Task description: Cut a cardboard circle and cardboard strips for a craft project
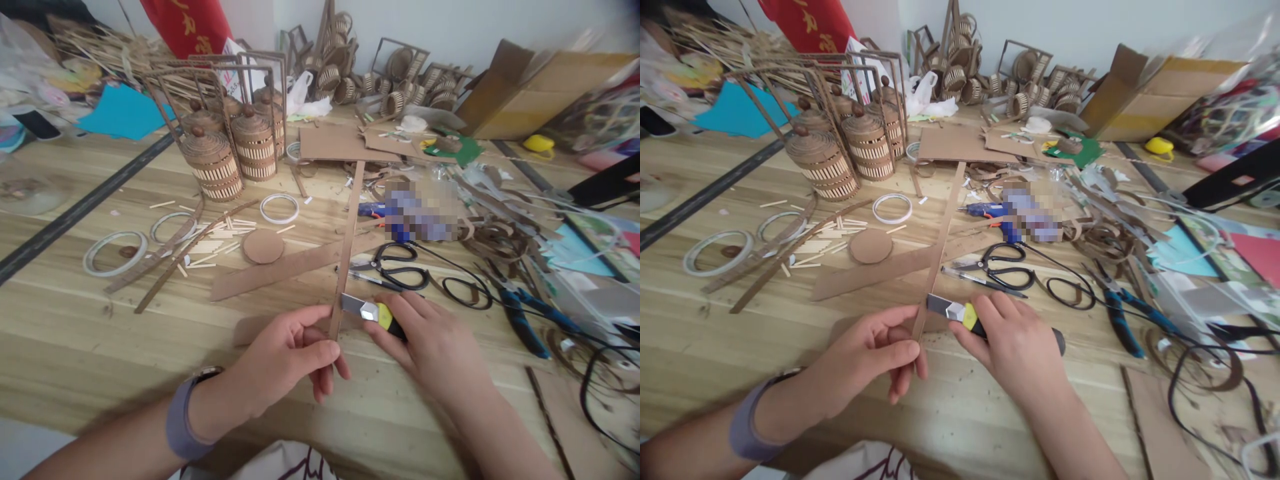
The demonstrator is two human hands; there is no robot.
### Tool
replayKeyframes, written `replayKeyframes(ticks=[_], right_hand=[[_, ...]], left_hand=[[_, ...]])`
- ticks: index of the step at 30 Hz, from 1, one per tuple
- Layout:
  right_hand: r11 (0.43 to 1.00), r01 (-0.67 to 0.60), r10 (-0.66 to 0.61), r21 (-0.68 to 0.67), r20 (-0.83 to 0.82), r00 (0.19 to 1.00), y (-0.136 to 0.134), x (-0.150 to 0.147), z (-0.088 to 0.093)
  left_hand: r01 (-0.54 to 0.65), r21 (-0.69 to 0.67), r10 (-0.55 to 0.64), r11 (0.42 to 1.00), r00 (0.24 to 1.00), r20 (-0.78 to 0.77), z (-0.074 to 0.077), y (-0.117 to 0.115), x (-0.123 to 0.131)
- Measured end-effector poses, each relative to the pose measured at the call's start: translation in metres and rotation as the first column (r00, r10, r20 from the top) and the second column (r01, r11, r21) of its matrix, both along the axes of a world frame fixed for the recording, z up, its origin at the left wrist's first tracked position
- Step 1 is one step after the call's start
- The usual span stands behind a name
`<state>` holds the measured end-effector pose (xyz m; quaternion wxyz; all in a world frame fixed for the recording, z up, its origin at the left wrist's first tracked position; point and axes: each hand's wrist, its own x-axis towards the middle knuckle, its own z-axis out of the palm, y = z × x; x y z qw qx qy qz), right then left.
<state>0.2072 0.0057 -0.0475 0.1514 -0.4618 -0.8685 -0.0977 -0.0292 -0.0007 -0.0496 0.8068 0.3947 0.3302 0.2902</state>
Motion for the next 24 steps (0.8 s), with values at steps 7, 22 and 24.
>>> replayKeyframes(ticks=[7,22,24], right_hand=[[0.998,-0.058,0.057,-0.014,-0.087,0.995,-0.007,-0.025,0.003],[0.998,-0.052,0.052,0.038,-0.006,0.999,-0.001,-0.011,0.0],[0.998,-0.045,0.046,0.051,-0.007,0.999,-0.001,-0.011,0.0]], left_hand=[[-0.044,0.043,0.045,0.998,0.999,-0.015,-0.006,-0.002,0.003],[-0.004,-0.044,0.006,0.999,0.999,0.05,0.0,0.001,0.002],[-0.001,-0.053,0.004,0.999,0.998,0.055,0.0,0.001,0.001]])
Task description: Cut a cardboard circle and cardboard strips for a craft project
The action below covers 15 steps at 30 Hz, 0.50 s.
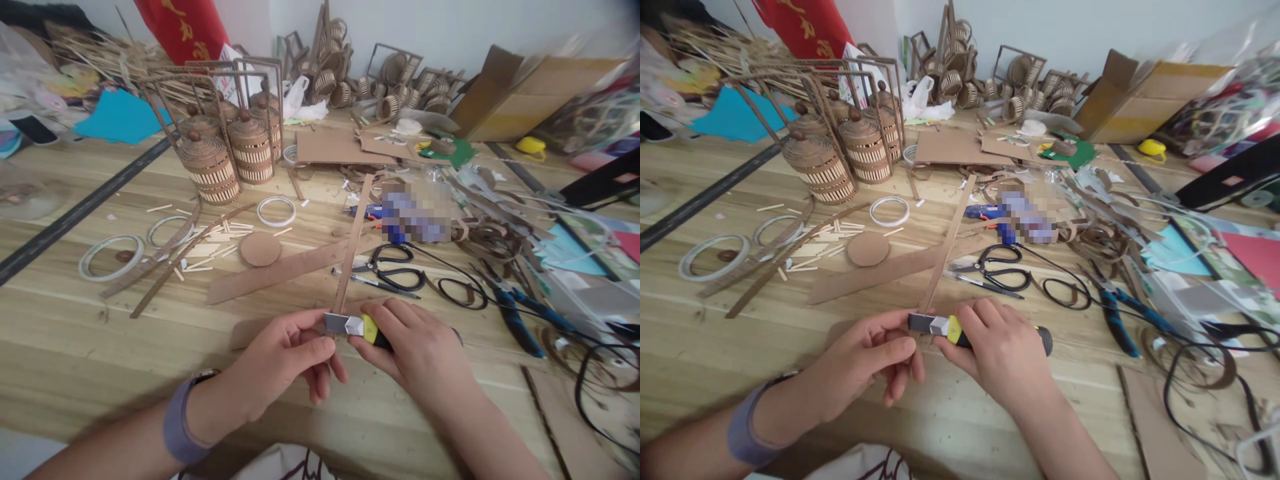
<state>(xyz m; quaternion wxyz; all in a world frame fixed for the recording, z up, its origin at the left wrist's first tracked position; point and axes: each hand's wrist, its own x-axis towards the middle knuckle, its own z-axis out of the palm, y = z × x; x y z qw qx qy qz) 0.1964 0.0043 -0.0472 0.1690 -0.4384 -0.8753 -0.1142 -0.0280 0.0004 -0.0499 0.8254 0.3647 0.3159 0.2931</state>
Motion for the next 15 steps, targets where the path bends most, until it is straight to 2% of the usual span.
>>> replayKeyframes(ticks=[15], right_hand=[[1.0,0.006,-0.007,-0.016,-0.067,0.998,-0.004,-0.014,-0.004]], left_hand=[[-0.058,0.133,0.074,0.989,0.99,-0.118,-0.01,-0.006,0.008]])
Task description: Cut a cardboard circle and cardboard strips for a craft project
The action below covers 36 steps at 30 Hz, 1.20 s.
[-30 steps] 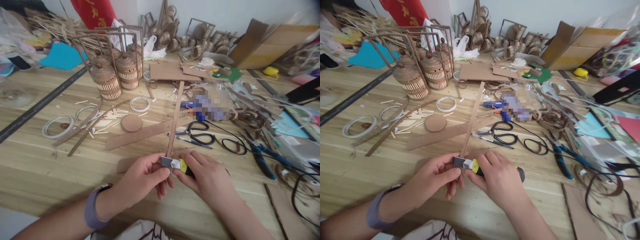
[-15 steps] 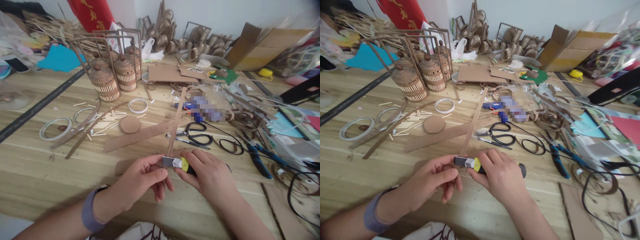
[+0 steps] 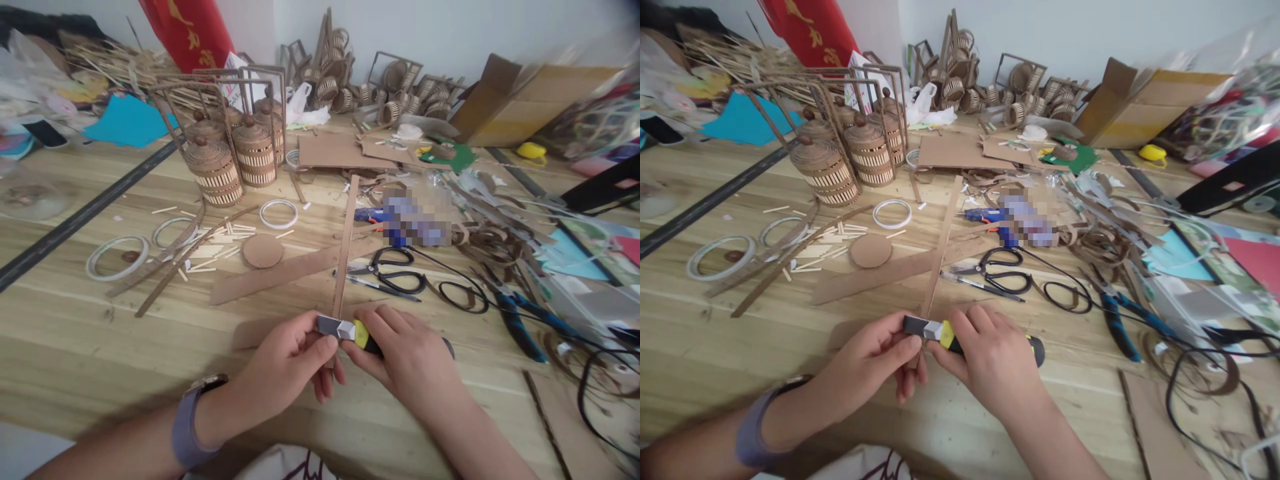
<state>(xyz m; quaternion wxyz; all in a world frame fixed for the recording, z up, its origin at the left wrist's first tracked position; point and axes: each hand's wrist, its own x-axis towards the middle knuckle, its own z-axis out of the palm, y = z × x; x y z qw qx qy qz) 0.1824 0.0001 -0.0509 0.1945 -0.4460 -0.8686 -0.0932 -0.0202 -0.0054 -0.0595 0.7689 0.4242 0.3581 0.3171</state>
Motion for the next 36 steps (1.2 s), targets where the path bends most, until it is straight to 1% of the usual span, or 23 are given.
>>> replayKeyframes(ticks=[3,11,17,20,23,27,30,33,36], right_hand=[[1.0,0.004,-0.004,0.003,0.006,1.0,0.0,0.001,0.0],[1.0,0.011,-0.012,0.028,0.012,1.0,0.004,0.005,0.001],[0.999,-0.007,0.009,-0.032,0.057,0.998,0.006,0.015,-0.001],[1.0,0.009,-0.009,-0.01,0.049,0.999,0.008,0.017,0.0],[0.999,0.024,-0.025,0.027,0.035,0.999,0.009,0.015,0.001],[0.999,0.034,-0.035,0.028,0.022,0.999,0.007,0.01,0.001],[1.0,0.022,-0.022,0.01,0.019,1.0,0.004,0.007,0.0],[1.0,0.02,-0.02,0.02,0.015,1.0,0.002,0.003,0.0],[0.999,0.026,-0.026,0.042,0.013,1.0,0.001,0.001,0.001]], left_hand=[[0.01,0.021,-0.01,1.0,1.0,0.002,-0.001,0.0,-0.001],[0.031,-0.011,-0.031,0.999,0.999,0.033,0.004,0.0,-0.002],[0.041,-0.003,-0.041,0.999,0.999,0.015,0.005,0.002,-0.004],[0.04,-0.003,-0.04,0.999,0.999,0.006,0.006,0.002,-0.005],[0.037,-0.013,-0.037,0.999,0.999,-0.022,0.008,0.002,-0.004],[0.049,-0.028,-0.052,0.998,0.992,-0.114,0.01,0.002,-0.004],[0.072,0.005,-0.071,0.997,0.987,-0.145,0.007,0.002,-0.004],[0.108,0.033,-0.104,0.994,0.987,-0.122,0.0,0.001,-0.004],[0.133,0.027,-0.129,0.991,0.986,-0.109,-0.004,0.0,-0.004]])
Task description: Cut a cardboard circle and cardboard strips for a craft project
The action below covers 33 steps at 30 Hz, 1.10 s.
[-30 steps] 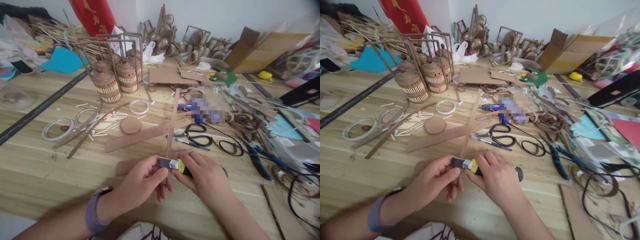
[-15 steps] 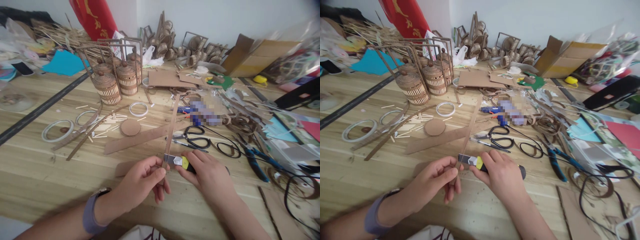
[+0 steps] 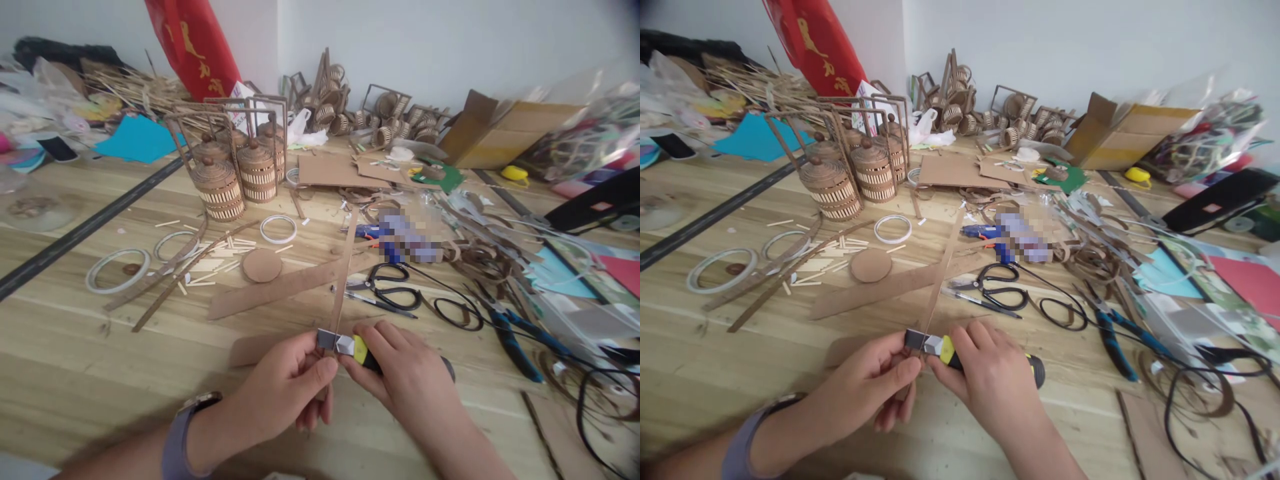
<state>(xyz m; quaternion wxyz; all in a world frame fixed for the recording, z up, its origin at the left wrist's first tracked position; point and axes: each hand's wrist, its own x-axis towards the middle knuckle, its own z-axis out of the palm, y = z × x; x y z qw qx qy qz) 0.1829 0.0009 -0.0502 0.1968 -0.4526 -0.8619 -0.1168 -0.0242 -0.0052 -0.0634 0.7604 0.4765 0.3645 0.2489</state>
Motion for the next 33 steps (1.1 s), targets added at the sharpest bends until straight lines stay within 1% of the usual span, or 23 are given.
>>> replayKeyframes(ticks=[3,8,13,21,26,29,33], right_hand=[[1.0,-0.003,0.003,-0.008,-0.002,1.0,0.001,0.001,0.001],[1.0,0.0,0.0,-0.017,0.0,1.0,0.004,0.009,0.001],[1.0,0.021,-0.021,0.02,-0.003,1.0,0.005,0.01,0.003],[0.999,0.01,-0.011,0.031,0.027,1.0,0.006,0.015,0.001],[0.999,0.021,-0.021,0.037,0.016,1.0,0.003,0.01,0.0],[0.999,0.014,-0.015,0.038,0.018,1.0,0.002,0.006,0.0],[1.0,-0.006,0.006,0.03,0.002,1.0,0.001,0.002,0.0]], left_hand=[[0.006,-0.009,-0.006,1.0,1.0,-0.001,0.001,0.0,0.0],[0.013,-0.029,-0.013,1.0,1.0,-0.003,0.009,0.0,0.0],[0.013,-0.045,-0.013,0.999,1.0,-0.013,0.012,0.0,0.0],[-0.001,-0.024,0.0,1.0,0.999,-0.043,0.011,-0.001,0.0],[-0.03,-0.016,0.029,0.999,0.999,-0.045,0.012,0.0,0.001],[-0.031,-0.055,0.028,0.998,0.998,-0.057,0.012,0.001,0.0],[-0.003,-0.096,-0.003,0.995,0.998,-0.062,0.01,0.002,-0.002]])
